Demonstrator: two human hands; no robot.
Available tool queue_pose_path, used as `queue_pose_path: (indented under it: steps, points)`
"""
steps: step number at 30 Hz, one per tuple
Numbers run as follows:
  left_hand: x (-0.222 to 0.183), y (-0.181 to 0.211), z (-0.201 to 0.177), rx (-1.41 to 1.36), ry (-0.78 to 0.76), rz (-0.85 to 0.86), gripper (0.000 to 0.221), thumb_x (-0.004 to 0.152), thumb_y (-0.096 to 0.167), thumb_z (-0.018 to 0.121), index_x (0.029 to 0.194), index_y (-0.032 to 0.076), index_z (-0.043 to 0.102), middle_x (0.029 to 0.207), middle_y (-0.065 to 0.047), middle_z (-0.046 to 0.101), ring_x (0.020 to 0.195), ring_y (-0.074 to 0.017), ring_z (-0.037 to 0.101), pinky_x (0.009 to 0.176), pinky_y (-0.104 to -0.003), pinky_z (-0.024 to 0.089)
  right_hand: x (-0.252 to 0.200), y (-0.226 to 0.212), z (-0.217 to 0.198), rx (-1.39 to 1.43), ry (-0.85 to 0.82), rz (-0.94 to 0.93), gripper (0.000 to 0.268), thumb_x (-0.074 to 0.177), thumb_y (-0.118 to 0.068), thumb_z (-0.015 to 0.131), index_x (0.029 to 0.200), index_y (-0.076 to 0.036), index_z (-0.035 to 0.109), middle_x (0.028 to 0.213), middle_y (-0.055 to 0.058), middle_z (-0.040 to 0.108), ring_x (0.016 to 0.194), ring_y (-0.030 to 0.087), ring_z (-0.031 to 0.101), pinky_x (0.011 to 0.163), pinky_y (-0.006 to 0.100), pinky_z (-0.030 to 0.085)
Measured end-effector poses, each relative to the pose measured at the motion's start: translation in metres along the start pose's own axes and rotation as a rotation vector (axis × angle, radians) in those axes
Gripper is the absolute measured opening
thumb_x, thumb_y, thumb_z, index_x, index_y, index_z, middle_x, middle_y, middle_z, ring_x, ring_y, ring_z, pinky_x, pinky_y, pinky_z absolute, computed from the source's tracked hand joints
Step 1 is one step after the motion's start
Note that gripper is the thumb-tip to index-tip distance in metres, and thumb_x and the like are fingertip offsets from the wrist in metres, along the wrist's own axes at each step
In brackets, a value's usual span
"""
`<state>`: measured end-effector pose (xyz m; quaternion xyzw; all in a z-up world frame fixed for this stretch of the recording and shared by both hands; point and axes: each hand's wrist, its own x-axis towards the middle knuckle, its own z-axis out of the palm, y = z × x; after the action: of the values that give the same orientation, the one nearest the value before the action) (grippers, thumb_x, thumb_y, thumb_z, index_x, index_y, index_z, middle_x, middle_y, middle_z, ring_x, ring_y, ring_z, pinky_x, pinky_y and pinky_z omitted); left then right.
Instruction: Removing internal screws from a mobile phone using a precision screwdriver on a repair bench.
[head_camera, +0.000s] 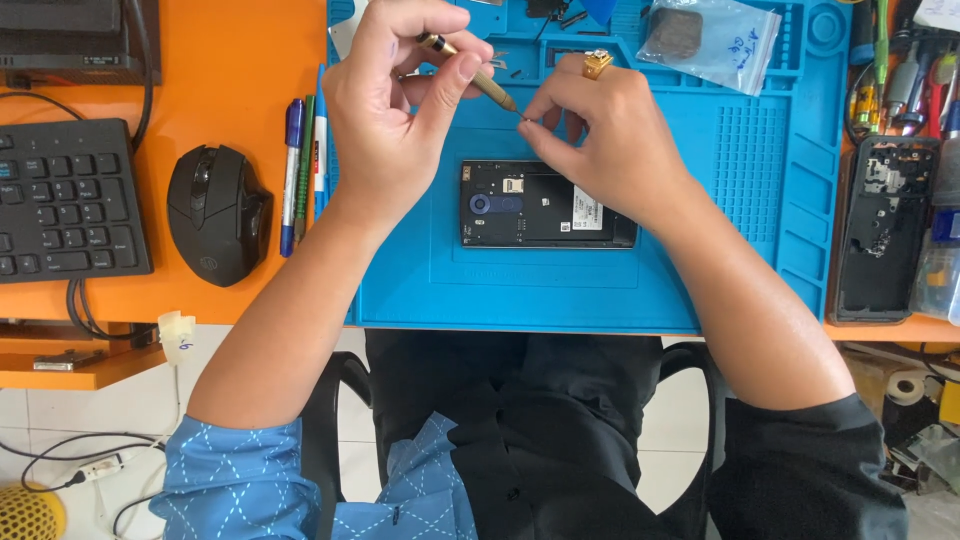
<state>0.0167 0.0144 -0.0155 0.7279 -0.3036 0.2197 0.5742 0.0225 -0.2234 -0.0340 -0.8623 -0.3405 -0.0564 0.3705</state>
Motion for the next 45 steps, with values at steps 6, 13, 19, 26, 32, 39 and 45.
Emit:
queue_pose_path:
  steps: [6, 13, 19, 26, 32, 39, 45]
  points:
    - [-0.001, -0.001, 0.000, -0.013, 0.015, 0.012, 0.015, 0.117, 0.013, 0.063, 0.126, 0.005, 0.054, 0.110, -0.019, 0.075, 0.106, -0.0283, 0.080, 0.087, -0.032, 0.069, -0.001, 0.002, 0.001, -0.001, -0.004, 0.022, 0.013, 0.103, 0.001, 0.082, 0.100, -0.006, 0.072, 0.092, 0.008, 0.065, 0.069, 0.019, 0.060, 0.065, 0.033, 0.048]
    - [0.000, 0.000, 0.000, -0.006, 0.010, 0.005, 0.016, 0.117, 0.014, 0.062, 0.126, 0.005, 0.054, 0.110, -0.019, 0.075, 0.106, -0.0293, 0.082, 0.085, -0.033, 0.071, -0.001, 0.001, 0.000, -0.014, -0.010, 0.023, 0.013, 0.103, 0.001, 0.083, 0.100, -0.006, 0.072, 0.092, 0.008, 0.066, 0.070, 0.019, 0.060, 0.066, 0.033, 0.050]
    - [-0.003, -0.002, 0.001, -0.017, 0.022, 0.023, 0.014, 0.115, 0.009, 0.066, 0.123, 0.005, 0.055, 0.110, -0.017, 0.072, 0.108, -0.0283, 0.079, 0.087, -0.033, 0.071, -0.003, 0.005, 0.003, -0.017, -0.002, 0.013, 0.013, 0.104, 0.002, 0.084, 0.102, -0.005, 0.073, 0.094, 0.009, 0.066, 0.071, 0.020, 0.061, 0.066, 0.034, 0.050]
    - [-0.004, -0.005, 0.000, 0.047, 0.011, 0.055, 0.015, 0.115, 0.011, 0.068, 0.122, 0.004, 0.057, 0.109, -0.016, 0.071, 0.106, -0.0307, 0.080, 0.087, -0.036, 0.072, -0.004, 0.008, 0.001, -0.057, -0.018, -0.015, 0.015, 0.106, -0.002, 0.088, 0.110, -0.006, 0.074, 0.094, 0.008, 0.065, 0.071, 0.020, 0.057, 0.067, 0.036, 0.048]
    - [-0.005, -0.009, -0.008, 0.118, -0.025, 0.124, 0.016, 0.118, 0.014, 0.064, 0.121, -0.001, 0.057, 0.107, -0.017, 0.073, 0.097, -0.0329, 0.081, 0.080, -0.037, 0.071, -0.004, -0.002, -0.014, -0.128, -0.145, -0.034, 0.033, 0.103, -0.012, 0.092, 0.128, -0.003, 0.074, 0.096, 0.010, 0.063, 0.074, 0.025, 0.055, 0.066, 0.041, 0.047]
    - [-0.015, 0.006, -0.019, 0.226, -0.254, 0.261, 0.002, 0.113, 0.006, 0.077, 0.111, 0.006, 0.077, 0.086, -0.004, 0.075, 0.071, -0.0167, 0.066, 0.065, -0.031, 0.049, -0.003, -0.005, -0.011, -0.120, -0.303, -0.034, 0.012, 0.102, -0.012, 0.081, 0.114, -0.009, 0.077, 0.095, 0.008, 0.063, 0.076, 0.028, 0.058, 0.061, 0.044, 0.042]
    - [-0.045, 0.006, -0.020, 0.248, -0.192, 0.374, 0.008, 0.112, 0.010, 0.074, 0.114, 0.003, 0.070, 0.083, -0.012, 0.068, 0.069, -0.0260, 0.066, 0.059, -0.033, 0.052, -0.003, -0.001, -0.011, -0.105, -0.316, -0.027, 0.014, 0.102, -0.013, 0.086, 0.113, -0.009, 0.078, 0.093, 0.008, 0.061, 0.079, 0.028, 0.057, 0.062, 0.044, 0.042]
